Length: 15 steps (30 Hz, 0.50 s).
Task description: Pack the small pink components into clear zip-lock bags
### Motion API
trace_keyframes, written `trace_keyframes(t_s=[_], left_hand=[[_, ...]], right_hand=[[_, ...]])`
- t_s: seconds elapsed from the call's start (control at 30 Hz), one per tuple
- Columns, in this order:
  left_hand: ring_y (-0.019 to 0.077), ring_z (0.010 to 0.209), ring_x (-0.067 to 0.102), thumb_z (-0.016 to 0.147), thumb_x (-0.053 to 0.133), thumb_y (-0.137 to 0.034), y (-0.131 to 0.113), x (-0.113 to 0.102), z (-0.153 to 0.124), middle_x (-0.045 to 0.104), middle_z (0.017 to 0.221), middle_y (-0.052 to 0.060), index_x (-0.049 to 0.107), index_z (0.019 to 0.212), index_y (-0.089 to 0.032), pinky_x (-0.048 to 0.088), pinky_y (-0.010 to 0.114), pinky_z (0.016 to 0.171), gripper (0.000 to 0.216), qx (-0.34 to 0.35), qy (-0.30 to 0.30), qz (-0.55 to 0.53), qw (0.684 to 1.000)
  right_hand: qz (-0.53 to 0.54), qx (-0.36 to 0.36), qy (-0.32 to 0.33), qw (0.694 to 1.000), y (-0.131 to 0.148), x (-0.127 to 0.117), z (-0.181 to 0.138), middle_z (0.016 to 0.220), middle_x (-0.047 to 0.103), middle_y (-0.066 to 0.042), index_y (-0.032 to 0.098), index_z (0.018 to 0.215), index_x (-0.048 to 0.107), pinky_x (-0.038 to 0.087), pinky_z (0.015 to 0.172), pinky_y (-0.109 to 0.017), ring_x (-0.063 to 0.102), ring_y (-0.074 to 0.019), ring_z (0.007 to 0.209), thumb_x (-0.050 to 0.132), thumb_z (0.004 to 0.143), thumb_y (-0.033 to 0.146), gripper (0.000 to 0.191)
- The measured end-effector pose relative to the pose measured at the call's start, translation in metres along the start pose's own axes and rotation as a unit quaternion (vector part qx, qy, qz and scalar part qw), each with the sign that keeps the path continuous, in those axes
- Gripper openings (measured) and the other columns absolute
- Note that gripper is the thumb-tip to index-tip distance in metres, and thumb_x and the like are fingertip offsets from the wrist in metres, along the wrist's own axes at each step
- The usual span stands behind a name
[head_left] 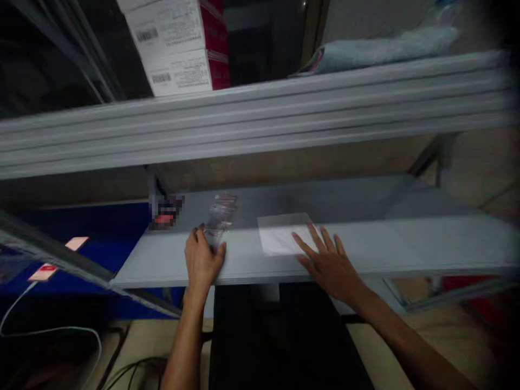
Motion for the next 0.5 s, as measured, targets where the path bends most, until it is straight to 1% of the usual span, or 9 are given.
trace_keyframes(t_s=[0.07, 0.17, 0.23, 0.33, 0.37, 0.43, 0.47, 0.5], left_hand=[[0.0381, 0.120, 0.053, 0.081, 0.068, -0.034, -0.005, 0.008, 0.008, 0.054, 0.125, 0.020, 0.041, 0.138, -0.010, 0.045, 0.052, 0.099, 0.068, 0.016, -0.012, -0.025, 0.999], [0.0362, 0.123, 0.051, 0.083, 0.065, -0.031, -0.006, 0.012, 0.012, 0.052, 0.127, 0.020, 0.042, 0.138, -0.011, 0.043, 0.051, 0.102, 0.063, 0.026, -0.030, -0.066, 0.997], [0.0356, 0.125, 0.049, 0.084, 0.065, -0.031, -0.002, 0.011, 0.012, 0.051, 0.130, 0.020, 0.046, 0.136, -0.012, 0.041, 0.051, 0.105, 0.059, 0.021, -0.042, -0.089, 0.995], [0.0363, 0.127, 0.047, 0.081, 0.068, -0.030, 0.006, 0.008, 0.013, 0.050, 0.131, 0.019, 0.057, 0.125, -0.012, 0.039, 0.051, 0.108, 0.049, 0.003, -0.049, -0.105, 0.993], [0.0361, 0.126, 0.048, 0.080, 0.070, -0.030, 0.007, 0.007, 0.013, 0.052, 0.129, 0.019, 0.060, 0.121, -0.012, 0.040, 0.050, 0.108, 0.045, -0.002, -0.050, -0.113, 0.992], [0.0341, 0.120, 0.053, 0.078, 0.072, -0.029, 0.005, 0.000, 0.011, 0.057, 0.123, 0.017, 0.063, 0.114, -0.014, 0.043, 0.049, 0.104, 0.040, -0.002, -0.058, -0.145, 0.988], [0.0323, 0.116, 0.056, 0.077, 0.073, -0.029, 0.001, -0.004, 0.008, 0.059, 0.120, 0.015, 0.064, 0.113, -0.015, 0.046, 0.048, 0.101, 0.039, 0.006, -0.063, -0.169, 0.984], [0.0305, 0.113, 0.059, 0.077, 0.074, -0.029, -0.006, -0.009, 0.004, 0.061, 0.118, 0.014, 0.063, 0.114, -0.016, 0.048, 0.046, 0.098, 0.040, 0.019, -0.067, -0.196, 0.978]], right_hand=[[0.000, 0.010, -0.018, 1.000, 0.002, 0.000, 0.000, 0.164, 0.014, -0.007, 0.036, 0.153, 0.028, 0.021, 0.113, -0.066, 0.017, -0.0387, 0.148, 0.036, 0.102, 0.044, 0.053], [0.008, 0.024, -0.036, 0.999, 0.003, -0.001, 0.000, 0.164, 0.014, -0.005, 0.037, 0.153, 0.029, 0.021, 0.114, -0.065, 0.015, -0.0370, 0.149, 0.038, 0.101, 0.043, 0.053], [0.021, 0.032, -0.044, 0.998, 0.001, -0.003, 0.000, 0.164, 0.015, -0.007, 0.034, 0.153, 0.029, 0.023, 0.114, -0.065, 0.016, -0.0377, 0.149, 0.040, 0.100, 0.044, 0.055], [0.063, 0.045, -0.075, 0.994, -0.004, -0.014, 0.006, 0.162, 0.019, -0.014, 0.026, 0.152, 0.034, 0.030, 0.110, -0.064, 0.021, -0.0397, 0.147, 0.044, 0.099, 0.042, 0.057], [0.088, 0.045, -0.096, 0.990, -0.004, -0.021, 0.009, 0.160, 0.025, -0.017, 0.023, 0.150, 0.039, 0.032, 0.110, -0.062, 0.025, -0.0392, 0.145, 0.045, 0.099, 0.040, 0.054], [0.164, 0.031, -0.136, 0.977, 0.003, -0.036, 0.018, 0.147, 0.045, -0.019, 0.017, 0.138, 0.054, 0.037, 0.109, -0.056, 0.041, -0.0355, 0.137, 0.045, 0.098, 0.035, 0.044], [0.214, 0.017, -0.141, 0.966, 0.011, -0.042, 0.025, 0.136, 0.056, -0.018, 0.015, 0.128, 0.062, 0.041, 0.107, -0.052, 0.050, -0.0328, 0.129, 0.045, 0.098, 0.033, 0.038], [0.272, 0.002, -0.131, 0.953, 0.021, -0.045, 0.032, 0.122, 0.065, -0.016, 0.016, 0.118, 0.067, 0.045, 0.103, -0.047, 0.059, -0.0297, 0.118, 0.046, 0.098, 0.032, 0.033]])
Point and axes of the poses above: each hand's wrist, its own z-axis towards the middle knuckle, its own x-axis out of the palm, y = z × x, the point moved 10 cm from there along z, towards the middle knuckle
